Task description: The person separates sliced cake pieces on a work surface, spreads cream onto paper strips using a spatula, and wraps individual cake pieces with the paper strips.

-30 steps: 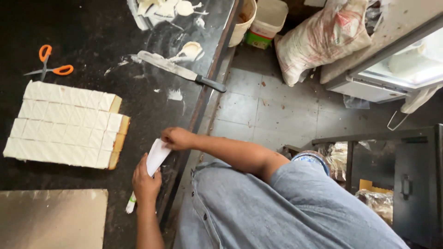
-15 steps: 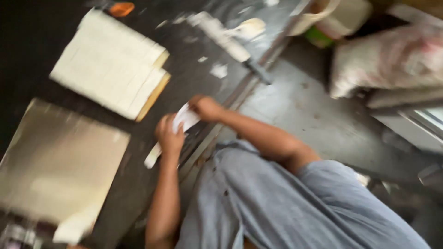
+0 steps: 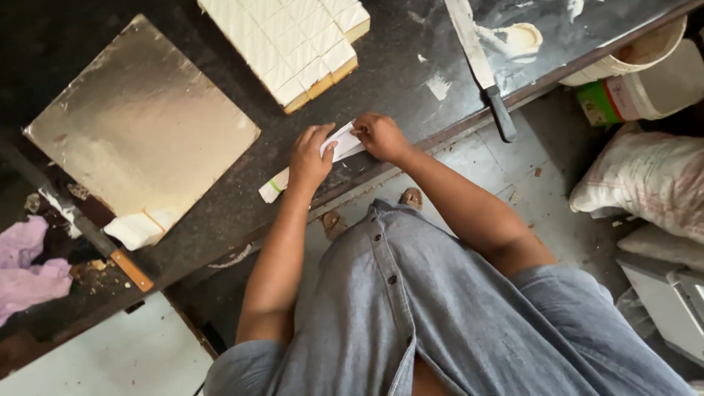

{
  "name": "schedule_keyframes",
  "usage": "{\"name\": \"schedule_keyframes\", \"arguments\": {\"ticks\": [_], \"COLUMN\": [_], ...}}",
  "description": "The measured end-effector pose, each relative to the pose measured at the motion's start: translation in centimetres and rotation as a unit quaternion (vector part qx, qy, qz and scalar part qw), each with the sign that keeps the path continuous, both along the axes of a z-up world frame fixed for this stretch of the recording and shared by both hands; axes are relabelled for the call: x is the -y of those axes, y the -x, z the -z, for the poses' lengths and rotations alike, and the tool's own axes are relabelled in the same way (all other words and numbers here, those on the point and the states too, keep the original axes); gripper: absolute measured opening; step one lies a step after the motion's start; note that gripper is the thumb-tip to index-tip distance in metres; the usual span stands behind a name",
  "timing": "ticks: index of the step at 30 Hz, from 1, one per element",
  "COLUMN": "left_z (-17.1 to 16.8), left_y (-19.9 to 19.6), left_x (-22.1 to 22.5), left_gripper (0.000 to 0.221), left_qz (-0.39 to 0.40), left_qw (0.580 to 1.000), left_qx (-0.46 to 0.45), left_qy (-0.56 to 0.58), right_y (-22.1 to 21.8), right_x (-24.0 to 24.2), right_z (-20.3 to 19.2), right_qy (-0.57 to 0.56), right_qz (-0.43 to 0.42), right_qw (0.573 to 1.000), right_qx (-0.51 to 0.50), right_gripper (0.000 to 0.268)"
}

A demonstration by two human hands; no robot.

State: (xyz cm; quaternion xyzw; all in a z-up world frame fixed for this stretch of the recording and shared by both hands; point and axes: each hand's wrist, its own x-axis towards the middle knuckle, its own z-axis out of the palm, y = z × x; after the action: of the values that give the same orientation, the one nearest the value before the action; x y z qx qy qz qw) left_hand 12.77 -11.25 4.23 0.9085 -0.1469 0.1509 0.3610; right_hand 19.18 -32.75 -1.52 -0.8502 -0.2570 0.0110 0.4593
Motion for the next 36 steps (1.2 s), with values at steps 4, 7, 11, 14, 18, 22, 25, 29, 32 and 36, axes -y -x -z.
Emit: {"name": "schedule_keyframes", "arguments": {"ticks": [4,7,11,14,18,22,25,29,32,36], "left_z": [0.3,1.0,1.8,2.3,2.1,1.6,1.4,1.3,1.0,0.9], "left_y": [-0.1,-0.1,-0.2,0.0,0.2,-0.2,-0.4,-0.8,-1.0,-1.1], "left_x": [0.0,-0.2,-0.6,-0.4,-0.2,-0.2,-0.2,-0.5,-0.5,-0.6], "left_gripper": [0.023,0.021,0.018,0.017,0.017,0.025,0.023,0.008,0.004,0.006], "left_qz": [-0.015,-0.026,-0.003,-0.001,0.006,0.029,0.037,0.043,0.053,0.064], "left_qw": [0.999,0.998,0.997,0.998,0.998,0.998,0.998,0.997,0.998,0.997], "left_qx": [-0.032,-0.043,-0.023,-0.02,-0.004,-0.039,-0.042,-0.065,-0.038,-0.008], "left_qy": [-0.015,-0.035,-0.067,-0.058,-0.066,-0.033,-0.019,-0.021,-0.023,-0.039], "right_y": [0.9,1.6,2.1,2.0,2.0,2.7,3.0,3.4,3.6,3.1], "right_x": [-0.9,-1.6,-2.0,-2.2,-2.0,-1.7,-1.8,-1.7,-1.5,-1.4], "right_z": [-1.1,-2.5,-3.2,-1.8,-0.3,-0.6,-1.2,-2.7,-3.8,-3.6], "right_qy": [0.008,-0.009,0.009,0.045,0.072,0.058,0.087,0.083,0.067,0.079], "right_qz": [0.026,0.04,0.061,0.066,0.044,0.032,0.013,0.02,0.035,0.029], "right_qw": [0.999,0.998,0.996,0.997,0.994,0.993,0.992,0.993,0.994,0.996], "right_qx": [0.031,0.038,-0.058,-0.004,0.069,0.098,0.088,0.083,0.076,0.028], "right_gripper": [0.013,0.021,0.025,0.019,0.011,0.008,0.011,0.025,0.033,0.032]}}
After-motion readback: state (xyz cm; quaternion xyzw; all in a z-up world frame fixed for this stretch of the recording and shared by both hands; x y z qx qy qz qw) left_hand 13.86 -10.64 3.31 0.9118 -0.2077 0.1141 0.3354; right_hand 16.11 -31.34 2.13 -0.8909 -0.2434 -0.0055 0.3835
